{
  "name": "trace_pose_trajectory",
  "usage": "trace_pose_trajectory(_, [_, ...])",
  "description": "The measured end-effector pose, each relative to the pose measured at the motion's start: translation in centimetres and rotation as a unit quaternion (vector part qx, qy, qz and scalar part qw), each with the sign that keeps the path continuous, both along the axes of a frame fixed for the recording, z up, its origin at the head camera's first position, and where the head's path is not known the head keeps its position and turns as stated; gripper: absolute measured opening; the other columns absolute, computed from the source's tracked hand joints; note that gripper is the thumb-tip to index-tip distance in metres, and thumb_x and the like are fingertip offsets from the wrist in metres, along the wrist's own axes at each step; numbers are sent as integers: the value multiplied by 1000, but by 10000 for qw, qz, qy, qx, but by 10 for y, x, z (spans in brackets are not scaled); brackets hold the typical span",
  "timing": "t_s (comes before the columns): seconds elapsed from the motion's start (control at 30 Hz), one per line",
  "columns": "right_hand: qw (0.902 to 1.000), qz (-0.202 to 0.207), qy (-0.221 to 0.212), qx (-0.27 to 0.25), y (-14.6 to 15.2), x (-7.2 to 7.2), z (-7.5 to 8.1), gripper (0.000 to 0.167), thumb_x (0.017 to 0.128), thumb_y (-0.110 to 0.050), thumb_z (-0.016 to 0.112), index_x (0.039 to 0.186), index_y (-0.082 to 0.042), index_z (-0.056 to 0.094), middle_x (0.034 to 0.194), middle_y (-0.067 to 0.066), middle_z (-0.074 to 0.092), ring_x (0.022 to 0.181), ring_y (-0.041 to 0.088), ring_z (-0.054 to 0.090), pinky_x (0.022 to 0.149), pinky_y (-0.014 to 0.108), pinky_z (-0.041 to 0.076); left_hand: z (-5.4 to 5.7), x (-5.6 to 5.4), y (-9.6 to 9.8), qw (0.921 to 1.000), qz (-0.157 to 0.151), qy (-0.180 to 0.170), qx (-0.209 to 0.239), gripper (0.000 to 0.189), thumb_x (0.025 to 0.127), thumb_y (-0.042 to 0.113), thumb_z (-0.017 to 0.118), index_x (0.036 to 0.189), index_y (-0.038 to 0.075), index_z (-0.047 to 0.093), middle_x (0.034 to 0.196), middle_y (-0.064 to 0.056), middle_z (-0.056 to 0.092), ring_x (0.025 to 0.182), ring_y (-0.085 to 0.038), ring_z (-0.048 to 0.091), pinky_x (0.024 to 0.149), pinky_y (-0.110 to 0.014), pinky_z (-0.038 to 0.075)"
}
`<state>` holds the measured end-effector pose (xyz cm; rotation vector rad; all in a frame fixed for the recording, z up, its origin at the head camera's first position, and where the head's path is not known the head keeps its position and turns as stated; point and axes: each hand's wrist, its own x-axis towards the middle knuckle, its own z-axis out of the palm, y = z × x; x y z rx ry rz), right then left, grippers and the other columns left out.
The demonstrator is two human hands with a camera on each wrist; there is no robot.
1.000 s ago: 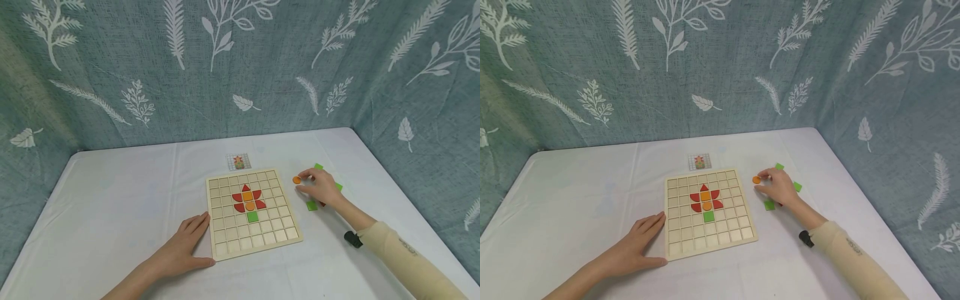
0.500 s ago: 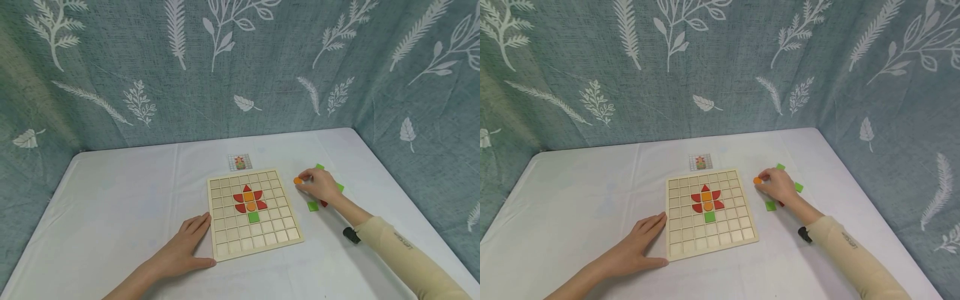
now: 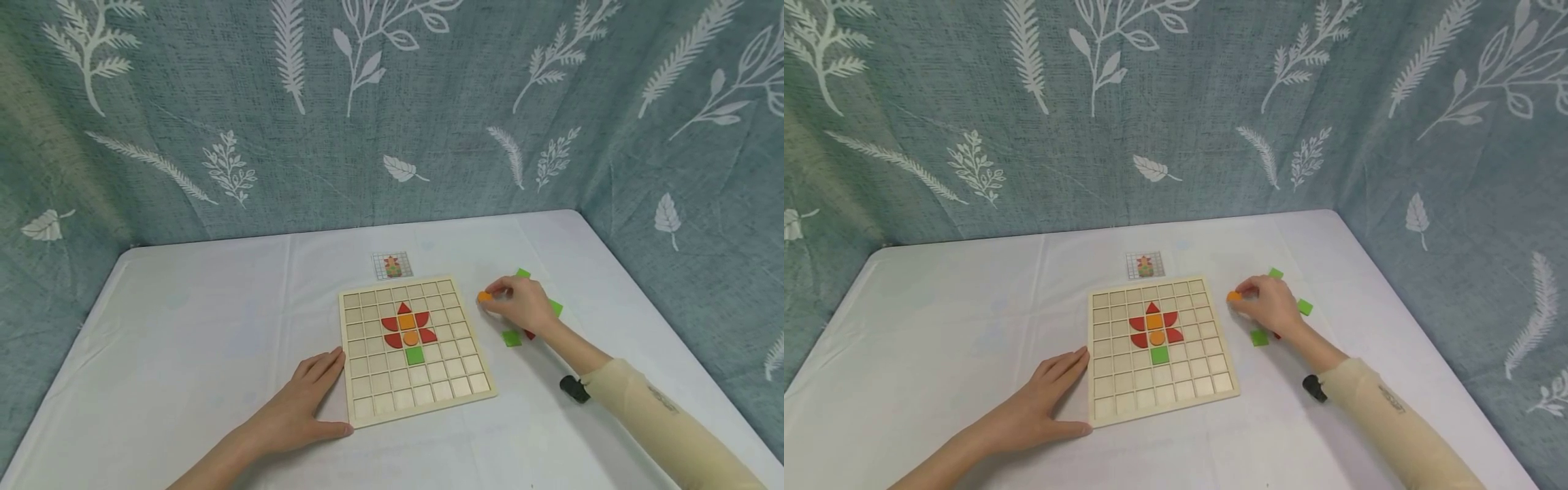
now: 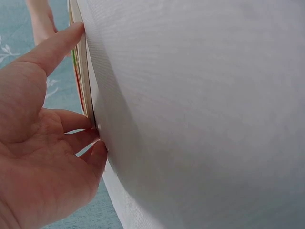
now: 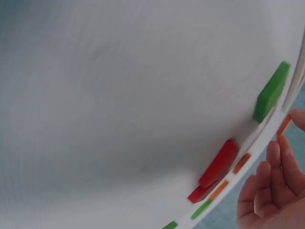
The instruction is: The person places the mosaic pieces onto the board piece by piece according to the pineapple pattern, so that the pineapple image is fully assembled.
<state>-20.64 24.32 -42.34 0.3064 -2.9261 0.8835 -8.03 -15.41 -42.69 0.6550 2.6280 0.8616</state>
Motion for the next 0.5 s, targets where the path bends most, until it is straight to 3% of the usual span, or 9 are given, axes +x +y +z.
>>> trace_pose_trajectory(0.1, [9998,76,-152,-95,-5,3,2,24,83,-27,77,98,-10,76,96,4,70,88,23,57,71,35,46,0,0,1,10000,35,-33,-11,104,78,53,76,153,0,27,159,-12,23,142,-34,21,107,-55,32])
trace_pose_trajectory(0.3, [9988,432,-83,-211,-18,15,5,21,82,-26,79,96,-11,76,90,0,69,82,19,57,67,31,45,2,1,0,10000,-23,78,43,105,78,54,76,152,-2,26,158,-14,24,141,-36,22,106,-56,33])
trace_pose_trajectory(0.5, [9963,735,-358,-279,-36,28,9,18,79,-25,80,94,-16,75,86,-8,68,80,16,56,66,31,46,2,0,0,10000,-27,28,33,106,78,54,76,152,-2,26,159,-14,23,141,-36,21,107,-55,32])
